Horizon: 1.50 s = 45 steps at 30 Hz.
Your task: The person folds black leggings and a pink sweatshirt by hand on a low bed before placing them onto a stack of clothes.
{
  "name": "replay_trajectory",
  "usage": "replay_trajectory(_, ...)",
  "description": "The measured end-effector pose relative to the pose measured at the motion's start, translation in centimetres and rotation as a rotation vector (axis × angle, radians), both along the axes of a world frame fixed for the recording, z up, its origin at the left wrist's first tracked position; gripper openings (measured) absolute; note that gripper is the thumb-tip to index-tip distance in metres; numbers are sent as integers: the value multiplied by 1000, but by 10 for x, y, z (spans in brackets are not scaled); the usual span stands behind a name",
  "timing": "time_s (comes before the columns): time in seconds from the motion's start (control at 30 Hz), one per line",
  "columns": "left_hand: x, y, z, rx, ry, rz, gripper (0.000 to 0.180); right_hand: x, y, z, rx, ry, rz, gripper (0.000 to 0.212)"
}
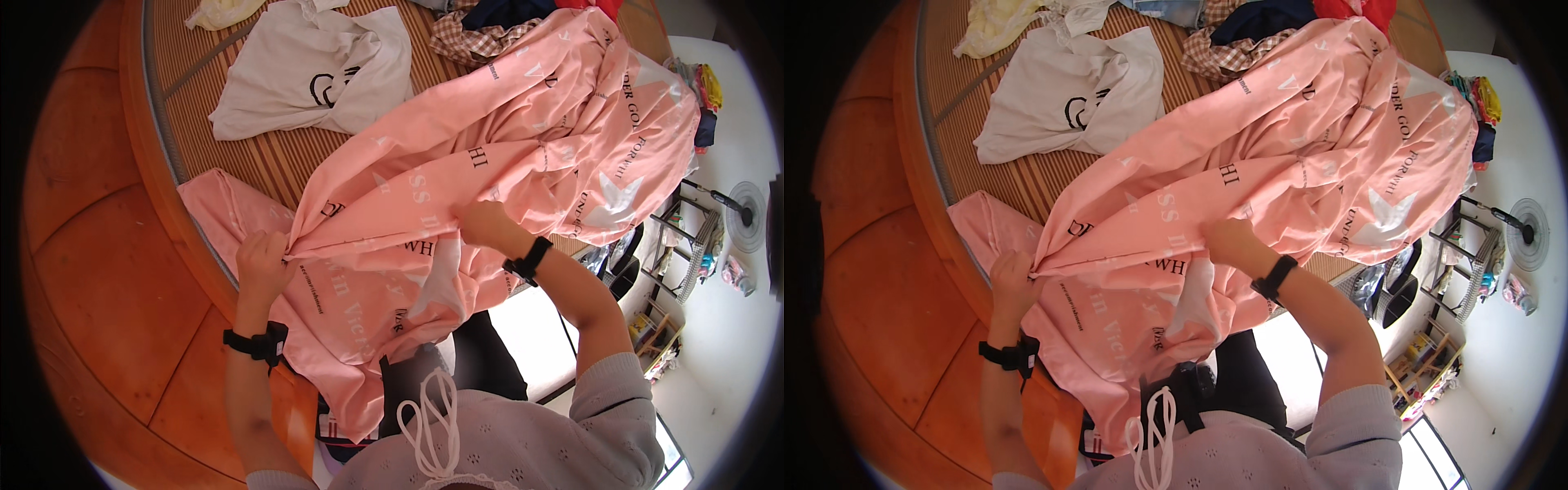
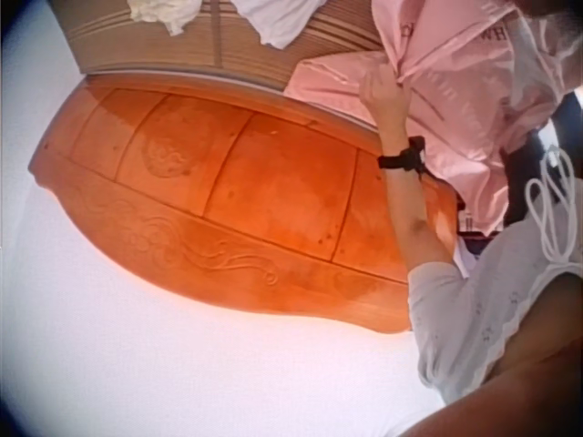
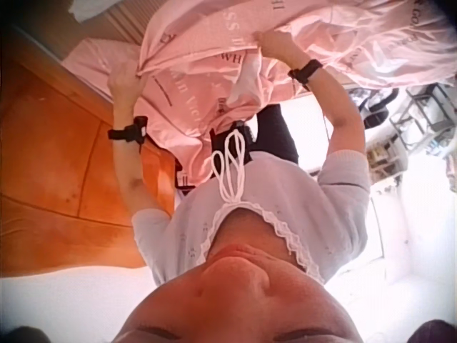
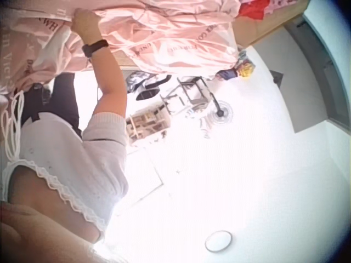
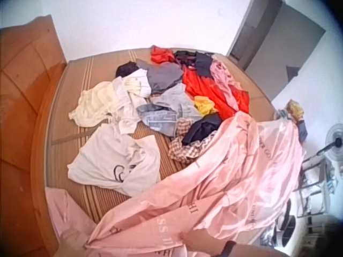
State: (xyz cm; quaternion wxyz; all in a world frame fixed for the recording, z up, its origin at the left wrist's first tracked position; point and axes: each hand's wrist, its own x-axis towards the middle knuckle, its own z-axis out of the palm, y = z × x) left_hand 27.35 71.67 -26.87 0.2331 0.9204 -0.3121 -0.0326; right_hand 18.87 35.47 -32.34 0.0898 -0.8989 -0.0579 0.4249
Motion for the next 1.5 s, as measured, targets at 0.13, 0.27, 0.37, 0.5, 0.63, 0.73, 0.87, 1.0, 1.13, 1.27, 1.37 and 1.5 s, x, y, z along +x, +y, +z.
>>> replay_trajectory(0.13, 0, 0, 0, -51, -18, 8, 33, -26, -44, -1, -18, -276, -195, 17)
replay_trajectory(0.27, -1, 2, -4, -93, -12, -10, 32, -9, -76, 22, -39, -647, -232, 16)
replay_trajectory(0.37, -5, 12, -8, -97, -72, 70, 33, 57, -78, 48, 252, -926, -277, 13)
replay_trajectory(0.5, -10, 20, -5, -139, -68, 103, 37, 173, -43, 27, 518, -692, -487, 11)
replay_trajectory(0.63, -17, 22, -3, -120, -73, 131, 46, 203, 2, -26, 206, -343, -142, 18)
replay_trajectory(0.73, -21, 30, 1, -149, -53, 134, 48, 179, 10, -54, 75, -446, 15, 17)
replay_trajectory(0.87, -25, 29, 0, -274, -14, 54, 36, 165, 11, -63, -27, -616, 136, 17)
replay_trajectory(1.0, -27, 28, 10, -219, 1, -7, 25, 174, 12, -43, 236, -721, 302, 13)
replay_trajectory(1.13, -27, 30, 11, -181, 38, -141, 16, 155, -5, -41, 348, -475, 540, 15)
replay_trajectory(1.27, -29, 42, 6, -78, 25, -159, 16, 106, -15, -14, 517, -569, 470, 22)
replay_trajectory(1.37, -30, 41, 6, -38, 18, -149, 15, 96, -22, 0, 537, -618, 469, 25)
replay_trajectory(1.5, -32, 43, 2, -14, 43, -152, 15, 85, -34, -10, 530, -575, 503, 22)
